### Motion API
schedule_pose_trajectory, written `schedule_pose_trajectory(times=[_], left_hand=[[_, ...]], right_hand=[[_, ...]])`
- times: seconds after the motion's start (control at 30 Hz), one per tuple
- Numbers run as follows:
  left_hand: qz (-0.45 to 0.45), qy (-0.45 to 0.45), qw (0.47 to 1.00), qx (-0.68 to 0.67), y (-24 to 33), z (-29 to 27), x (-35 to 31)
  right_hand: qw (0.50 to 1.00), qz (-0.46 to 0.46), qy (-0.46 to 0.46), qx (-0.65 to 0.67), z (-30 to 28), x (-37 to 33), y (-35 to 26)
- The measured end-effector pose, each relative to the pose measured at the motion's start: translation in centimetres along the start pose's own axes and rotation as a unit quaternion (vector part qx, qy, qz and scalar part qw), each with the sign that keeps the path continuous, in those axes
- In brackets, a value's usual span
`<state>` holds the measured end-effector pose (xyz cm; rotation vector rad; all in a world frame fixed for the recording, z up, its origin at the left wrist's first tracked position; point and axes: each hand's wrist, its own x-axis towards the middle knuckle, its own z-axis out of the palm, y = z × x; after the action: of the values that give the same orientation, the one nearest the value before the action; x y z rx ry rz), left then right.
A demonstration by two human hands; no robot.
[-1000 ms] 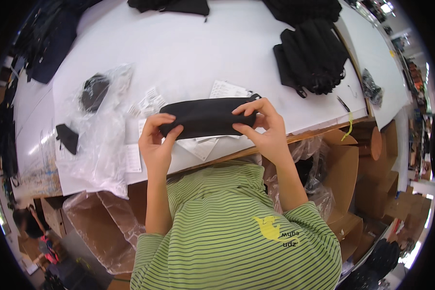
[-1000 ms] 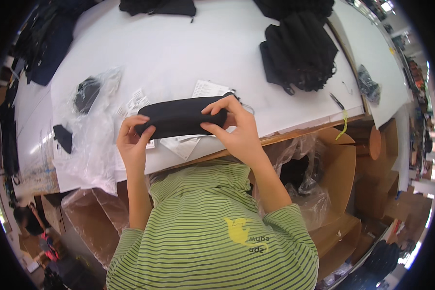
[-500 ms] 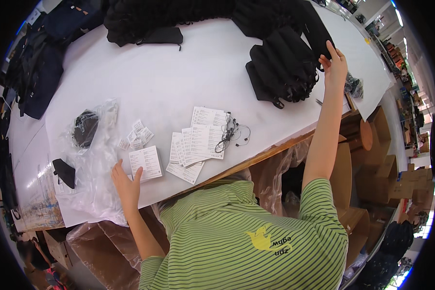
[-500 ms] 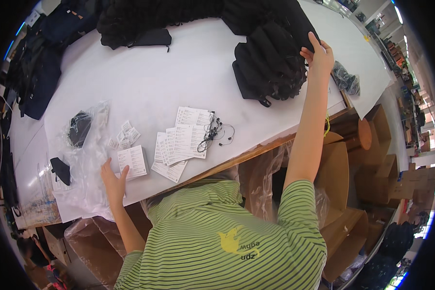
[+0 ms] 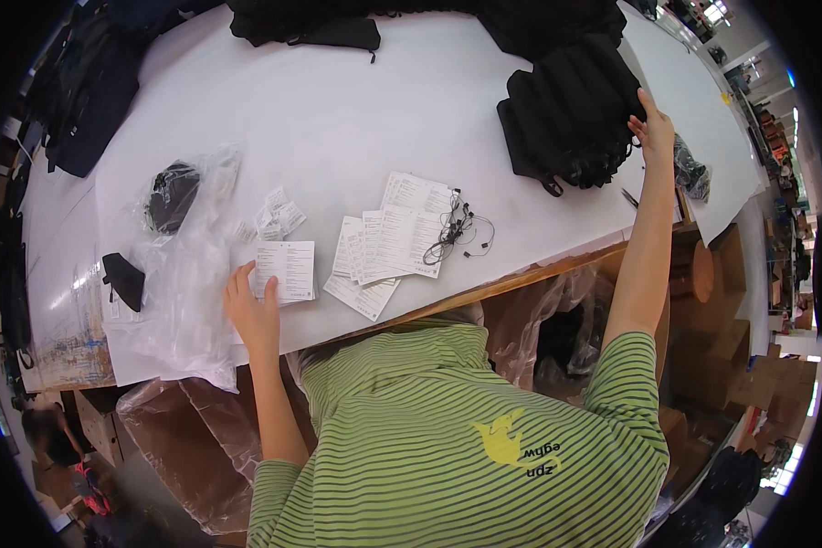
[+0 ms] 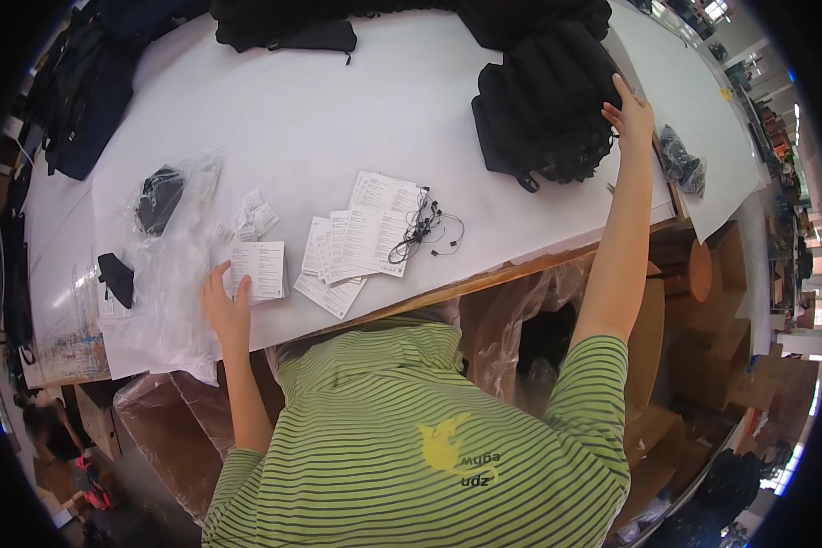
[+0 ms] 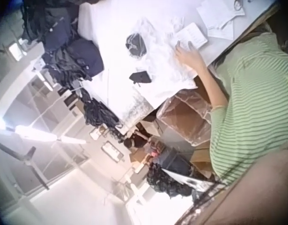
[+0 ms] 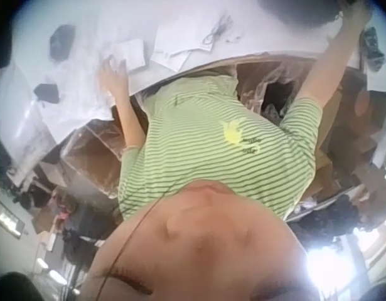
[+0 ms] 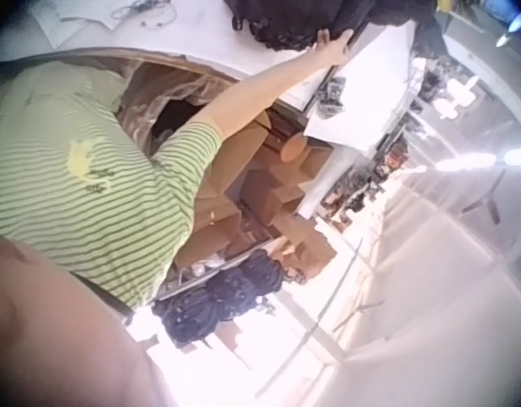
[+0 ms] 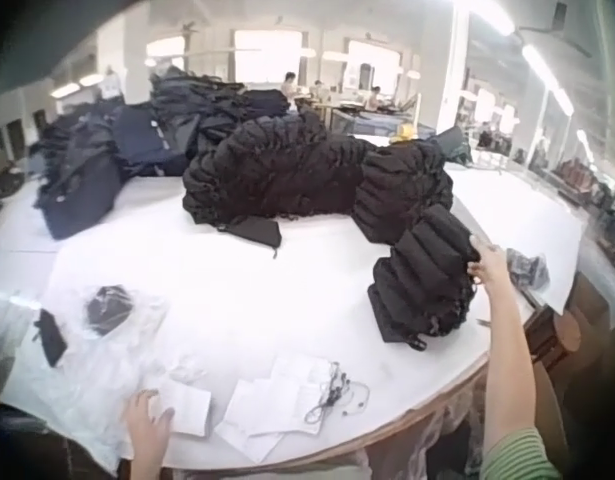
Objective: Packing black pouches with instructional documents and small accessories.
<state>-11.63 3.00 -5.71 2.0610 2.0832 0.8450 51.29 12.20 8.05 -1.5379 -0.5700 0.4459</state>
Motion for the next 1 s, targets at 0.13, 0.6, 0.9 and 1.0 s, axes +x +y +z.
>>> schedule_pose_trajectory(times=[0.13,0.6,0.9,1.0], left_hand=[[-0.055,-0.062,0.996,-0.039,0.0,-0.1,0.6],[-0.013,-0.065,0.998,-0.013,-0.9,2.0,-0.1],[0.01,0.03,0.999,-0.01,1.9,0.5,0.7],[0.003,0.007,1.0,-0.011,2.0,-0.1,1.3]], right_hand=[[0.999,-0.023,0.009,-0.028,-0.4,-0.2,-0.1],[0.808,-0.193,-0.365,-0.42,5.8,-25.7,10.1],[0.825,-0.189,-0.276,-0.455,6.7,-27.3,13.4],[0.871,-0.175,-0.262,-0.377,6.7,-26.9,12.4]])
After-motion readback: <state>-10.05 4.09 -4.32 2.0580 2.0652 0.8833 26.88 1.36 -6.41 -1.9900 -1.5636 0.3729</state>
